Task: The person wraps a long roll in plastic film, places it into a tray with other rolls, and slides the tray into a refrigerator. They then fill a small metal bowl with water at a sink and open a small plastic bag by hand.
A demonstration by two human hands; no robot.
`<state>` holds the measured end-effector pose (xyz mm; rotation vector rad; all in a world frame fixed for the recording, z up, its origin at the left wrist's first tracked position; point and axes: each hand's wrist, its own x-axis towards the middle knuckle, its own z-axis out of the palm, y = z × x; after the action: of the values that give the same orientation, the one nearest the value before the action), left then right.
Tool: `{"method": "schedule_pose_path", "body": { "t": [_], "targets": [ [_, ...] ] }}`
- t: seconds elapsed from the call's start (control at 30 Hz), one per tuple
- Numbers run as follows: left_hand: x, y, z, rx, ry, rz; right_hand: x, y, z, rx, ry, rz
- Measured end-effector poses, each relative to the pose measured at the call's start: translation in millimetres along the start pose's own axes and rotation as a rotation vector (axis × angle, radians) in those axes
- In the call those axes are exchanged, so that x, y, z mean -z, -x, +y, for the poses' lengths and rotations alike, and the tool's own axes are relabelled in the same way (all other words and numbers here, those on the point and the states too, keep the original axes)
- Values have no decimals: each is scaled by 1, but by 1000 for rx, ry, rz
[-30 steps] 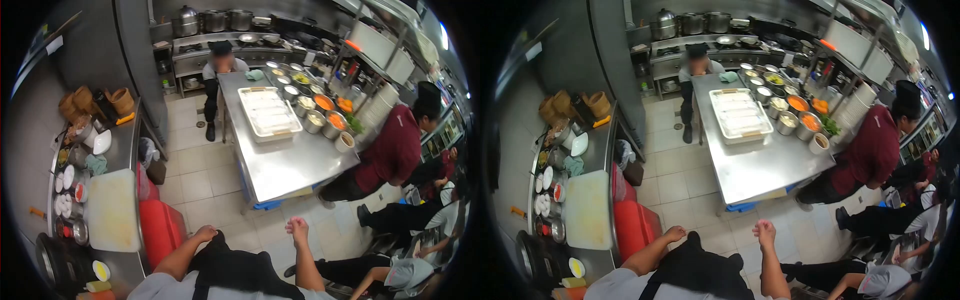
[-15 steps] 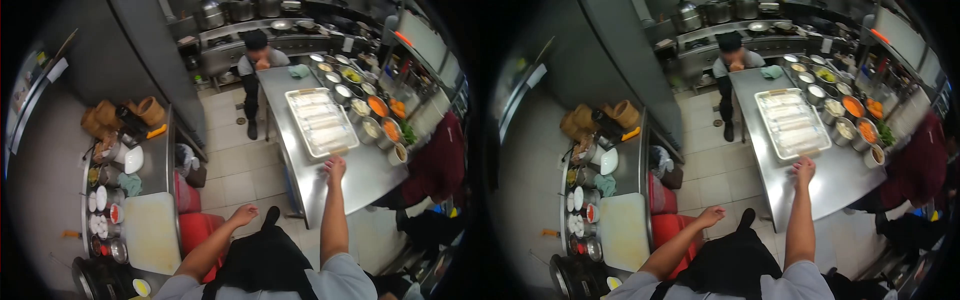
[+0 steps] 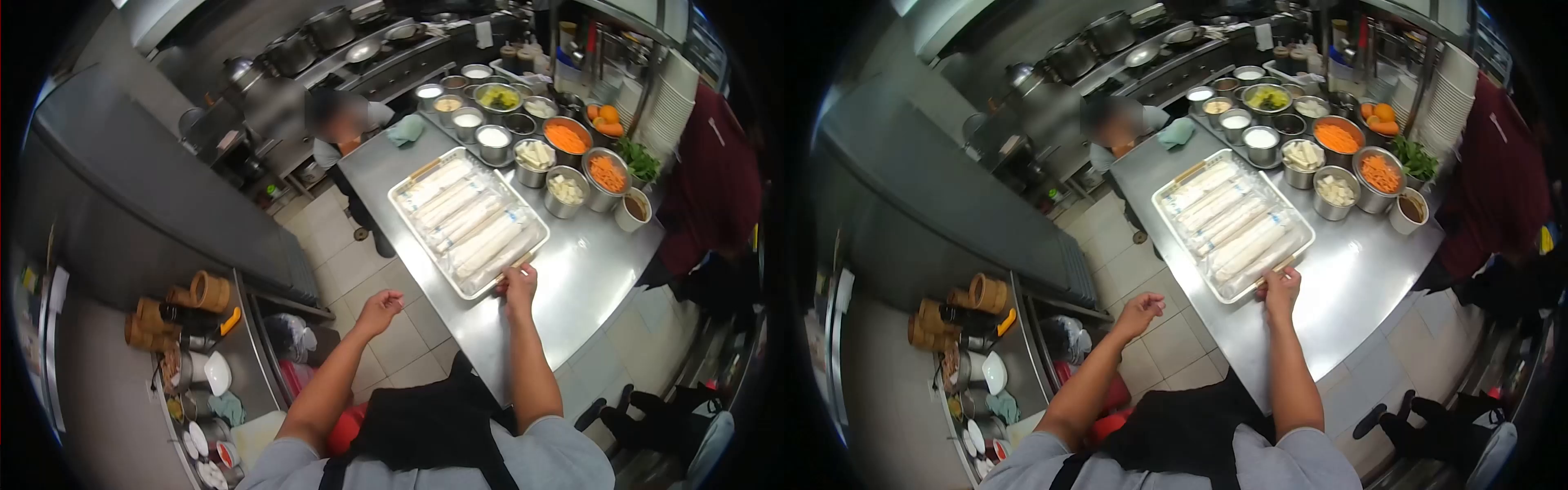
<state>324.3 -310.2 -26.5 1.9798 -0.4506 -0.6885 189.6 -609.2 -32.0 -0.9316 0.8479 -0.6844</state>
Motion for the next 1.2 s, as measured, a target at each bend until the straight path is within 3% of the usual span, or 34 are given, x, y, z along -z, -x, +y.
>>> {"method": "schedule_pose_path", "body": {
  "t": [0.17, 0.43, 0.7, 0.77, 0.83, 0.9, 0.93, 0.97, 1.03, 1.1, 1.2],
  "targets": [
    [5, -29, 32, -34, 127, 72, 4, -2, -8, 53, 178, -95],
    [25, -92, 54, -240, -24, 157, 3, 21, -29, 25, 321, -19],
    [33, -163, 94, -378, -34, 275, 50, 41, -34, -38, 356, -30],
    [25, -162, 95, -450, -286, 353, 73, 58, -32, -26, 339, -66],
    [15, -180, 96, -405, -272, 338, 91, 71, -30, -13, 390, -70],
    [2, -207, 92, -191, -199, 34, 102, 81, -30, -22, 428, -80],
    [0, -267, 99, -218, -261, -58, 84, 32, -40, -56, 452, -95],
    [-7, -277, 98, -281, -310, -142, 90, 30, -40, -85, 493, -68],
    [-20, -277, 107, -224, -294, -218, 91, 31, -36, -114, 556, -61],
    [-34, -280, 97, -262, -277, -209, 84, 33, -23, 29, 231, 41],
    [-37, -280, 93, -239, -252, -246, 78, 22, -3, 64, 71, 106]
  ]
}}
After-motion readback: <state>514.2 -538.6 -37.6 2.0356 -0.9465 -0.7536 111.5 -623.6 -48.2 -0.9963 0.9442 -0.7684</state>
